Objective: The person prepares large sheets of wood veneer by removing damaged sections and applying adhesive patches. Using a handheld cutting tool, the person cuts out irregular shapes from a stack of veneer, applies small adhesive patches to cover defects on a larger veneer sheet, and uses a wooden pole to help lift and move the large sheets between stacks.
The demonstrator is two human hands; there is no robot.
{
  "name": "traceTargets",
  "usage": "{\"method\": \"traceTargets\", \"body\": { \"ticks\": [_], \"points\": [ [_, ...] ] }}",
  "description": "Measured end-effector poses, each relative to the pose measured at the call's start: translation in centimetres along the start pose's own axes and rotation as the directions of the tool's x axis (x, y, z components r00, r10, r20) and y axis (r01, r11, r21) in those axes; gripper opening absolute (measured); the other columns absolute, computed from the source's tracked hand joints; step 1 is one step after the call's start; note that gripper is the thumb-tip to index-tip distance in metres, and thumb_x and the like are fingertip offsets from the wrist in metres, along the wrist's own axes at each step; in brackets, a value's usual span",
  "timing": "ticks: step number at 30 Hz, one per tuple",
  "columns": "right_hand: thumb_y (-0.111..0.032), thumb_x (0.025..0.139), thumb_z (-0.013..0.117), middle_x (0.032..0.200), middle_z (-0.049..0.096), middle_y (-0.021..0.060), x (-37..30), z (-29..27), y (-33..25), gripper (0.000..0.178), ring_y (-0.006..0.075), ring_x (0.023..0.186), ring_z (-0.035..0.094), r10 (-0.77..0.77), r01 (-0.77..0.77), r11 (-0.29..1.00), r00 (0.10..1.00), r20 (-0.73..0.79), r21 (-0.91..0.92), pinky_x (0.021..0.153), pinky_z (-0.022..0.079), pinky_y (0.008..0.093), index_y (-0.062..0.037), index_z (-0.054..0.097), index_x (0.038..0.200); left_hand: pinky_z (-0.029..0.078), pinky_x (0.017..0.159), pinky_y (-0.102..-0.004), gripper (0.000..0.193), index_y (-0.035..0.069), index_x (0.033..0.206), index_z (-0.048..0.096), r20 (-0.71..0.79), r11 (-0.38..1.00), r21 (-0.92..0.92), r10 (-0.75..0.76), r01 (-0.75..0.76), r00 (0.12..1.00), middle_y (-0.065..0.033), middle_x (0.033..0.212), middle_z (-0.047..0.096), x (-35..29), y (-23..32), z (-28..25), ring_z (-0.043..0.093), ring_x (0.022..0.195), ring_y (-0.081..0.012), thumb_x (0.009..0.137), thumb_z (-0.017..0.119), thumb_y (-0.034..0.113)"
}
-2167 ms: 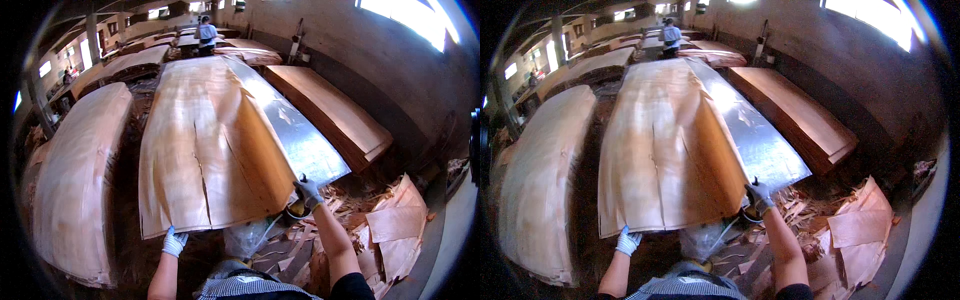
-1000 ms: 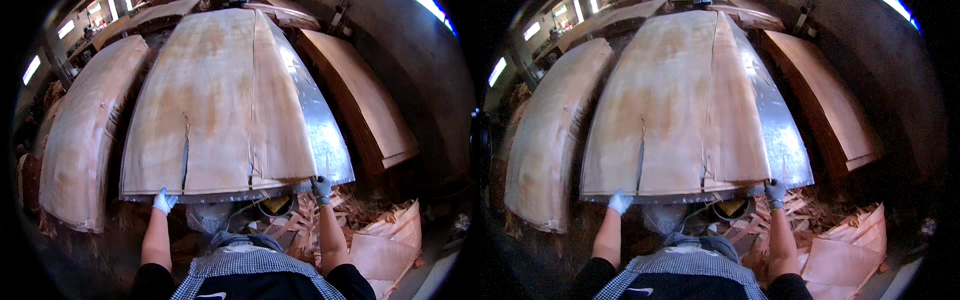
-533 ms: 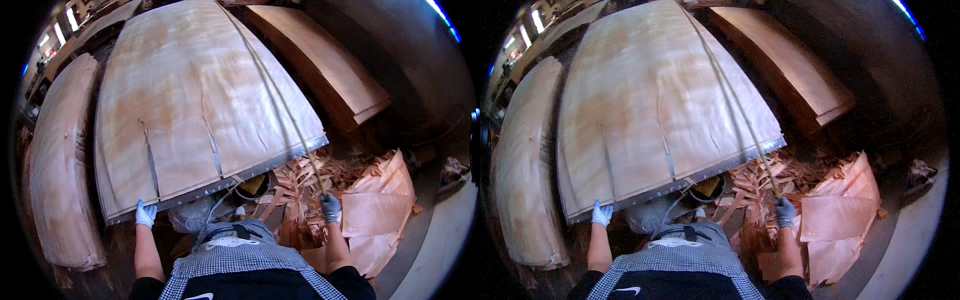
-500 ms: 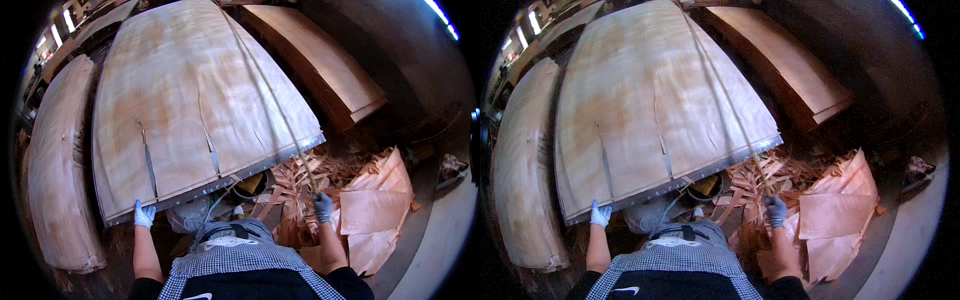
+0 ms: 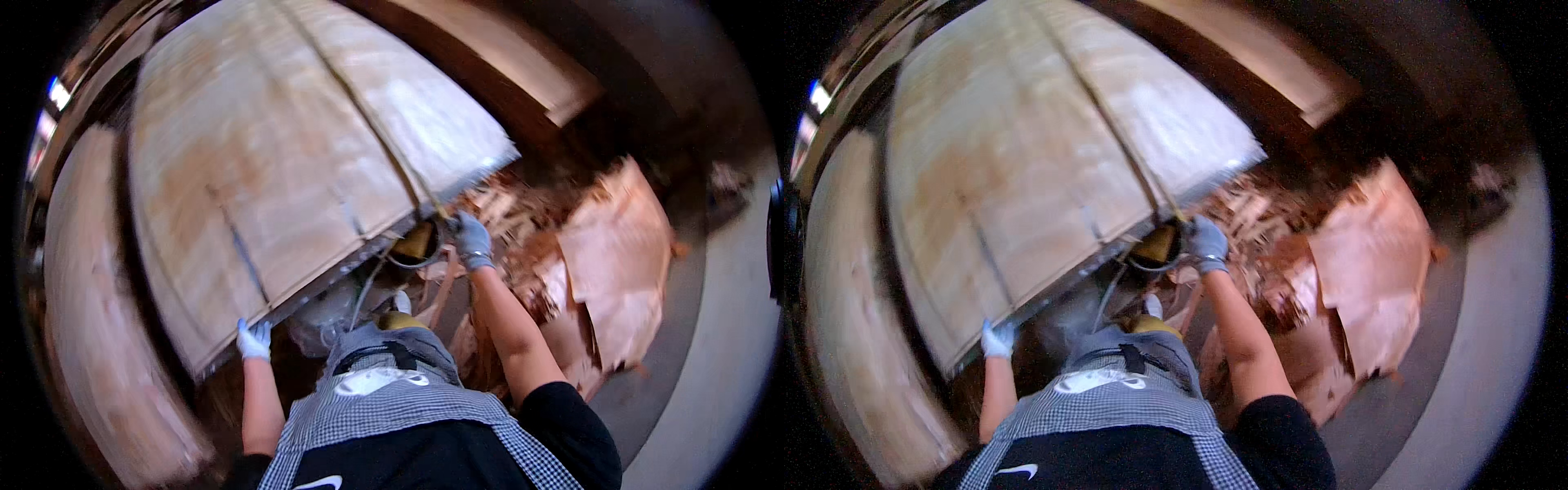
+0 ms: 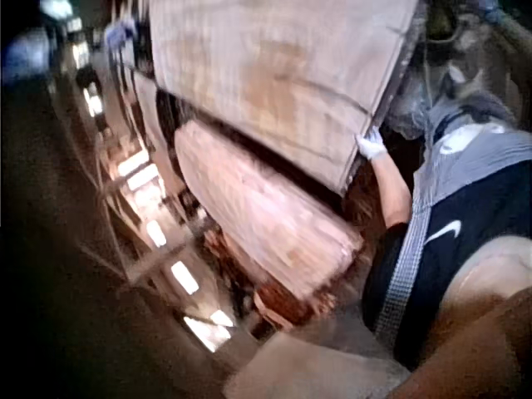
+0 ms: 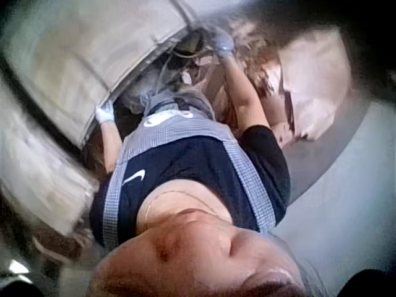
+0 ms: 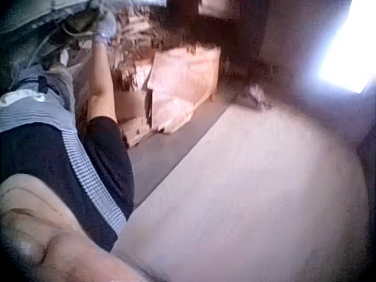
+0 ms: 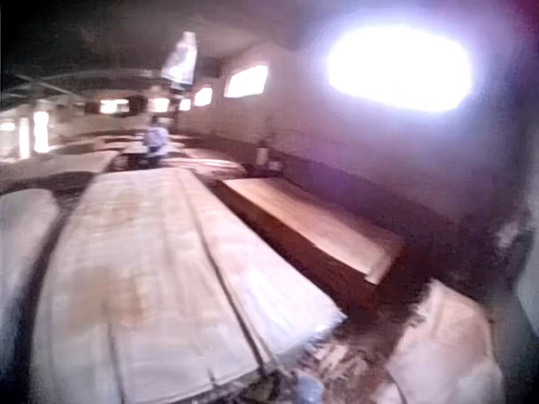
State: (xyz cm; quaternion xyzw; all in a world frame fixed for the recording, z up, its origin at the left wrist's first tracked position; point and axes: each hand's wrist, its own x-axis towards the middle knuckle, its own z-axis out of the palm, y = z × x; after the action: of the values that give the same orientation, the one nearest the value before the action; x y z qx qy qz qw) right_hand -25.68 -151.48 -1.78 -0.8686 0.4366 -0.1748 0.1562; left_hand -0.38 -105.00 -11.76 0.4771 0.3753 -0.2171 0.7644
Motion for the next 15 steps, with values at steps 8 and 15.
{"method": "traceTargets", "body": {
  "ticks": [8, 15],
  "points": [
    [-0.032, 0.074, 0.059, 0.069, 0.058, 0.0186, -19.2, 1.4, 12.6, 0.031, 0.0312, 0.063, 0.057, 0.555, -0.567, 0.808, 0.824, 0.116, 0.162, 0.059, 0.045, 0.0374, -0.0012, 0.058, 0.079, 0.041, 0.054, -0.0311, 0.048, 0.01, 0.076, 0.052, 0.203, 0.841, 0.533, -0.014, -0.098, 0.979, -0.0012, 0.064, 0.05, -8.2, -3.2, 0.6, 0.047, 0.057, -0.0153, 0.077, 0.05, 0.058],
    [-0.004, 0.08, 0.049, 0.063, 0.052, 0.0048, -23.2, -2.4, 23.9, 0.01, 0.0174, 0.046, 0.049, 0.942, -0.562, -0.111, 0.205, 0.268, 0.819, 0.037, 0.038, 0.0296, -0.0077, 0.055, 0.086, 0.047, 0.071, -0.0446, 0.065, 0.0, 0.11, 0.048, 0.261, 0.502, 0.859, -0.261, -0.1, 0.93, -0.0169, 0.096, 0.057, -9.5, -9.0, 1.6, 0.057, 0.081, -0.0327, 0.08, 0.042, 0.058]
  ]
}}
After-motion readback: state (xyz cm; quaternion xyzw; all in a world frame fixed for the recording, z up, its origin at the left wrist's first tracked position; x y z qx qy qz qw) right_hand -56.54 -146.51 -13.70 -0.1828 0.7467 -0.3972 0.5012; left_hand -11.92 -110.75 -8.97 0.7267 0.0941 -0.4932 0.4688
